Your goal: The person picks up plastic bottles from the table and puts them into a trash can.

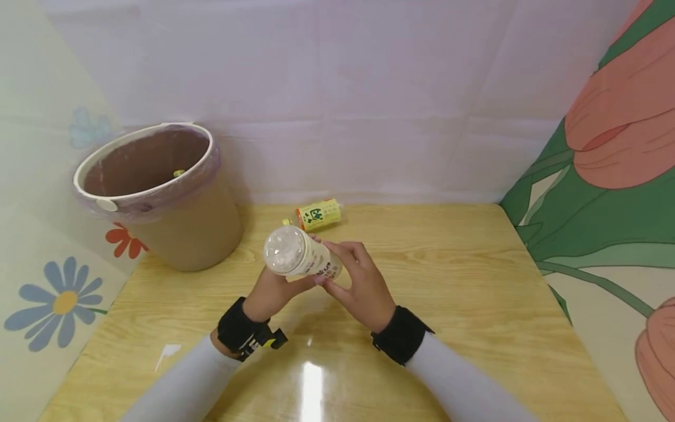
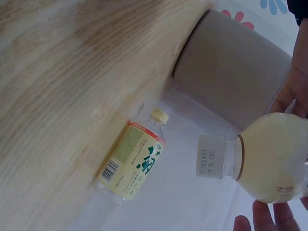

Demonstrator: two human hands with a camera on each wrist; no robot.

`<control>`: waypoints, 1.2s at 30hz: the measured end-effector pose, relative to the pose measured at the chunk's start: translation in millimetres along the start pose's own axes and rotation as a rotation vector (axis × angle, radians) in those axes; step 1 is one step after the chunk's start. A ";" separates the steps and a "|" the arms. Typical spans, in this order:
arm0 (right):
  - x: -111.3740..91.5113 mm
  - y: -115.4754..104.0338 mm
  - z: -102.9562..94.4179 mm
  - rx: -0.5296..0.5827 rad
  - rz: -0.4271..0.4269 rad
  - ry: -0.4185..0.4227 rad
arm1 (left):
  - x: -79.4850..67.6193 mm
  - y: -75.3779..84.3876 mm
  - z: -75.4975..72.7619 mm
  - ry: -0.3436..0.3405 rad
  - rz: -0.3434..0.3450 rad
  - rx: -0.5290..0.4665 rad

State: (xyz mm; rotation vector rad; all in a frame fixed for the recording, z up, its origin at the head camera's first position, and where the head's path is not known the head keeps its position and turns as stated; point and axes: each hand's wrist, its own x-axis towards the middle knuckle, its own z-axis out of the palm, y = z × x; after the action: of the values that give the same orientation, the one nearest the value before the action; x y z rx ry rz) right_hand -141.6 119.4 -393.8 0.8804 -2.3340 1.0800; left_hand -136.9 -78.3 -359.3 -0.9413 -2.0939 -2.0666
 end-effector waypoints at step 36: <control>80.1 109.5 39.1 -0.393 -0.047 -0.227 | 28.2 119.5 -128.4 0.375 0.310 0.488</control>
State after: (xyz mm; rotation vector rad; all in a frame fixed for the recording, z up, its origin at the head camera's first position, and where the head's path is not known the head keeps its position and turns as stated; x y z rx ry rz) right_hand -278.8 113.7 -426.5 0.9345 -2.5688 0.4916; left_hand -154.0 -195.7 -227.0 -0.6827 -1.9588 -1.3628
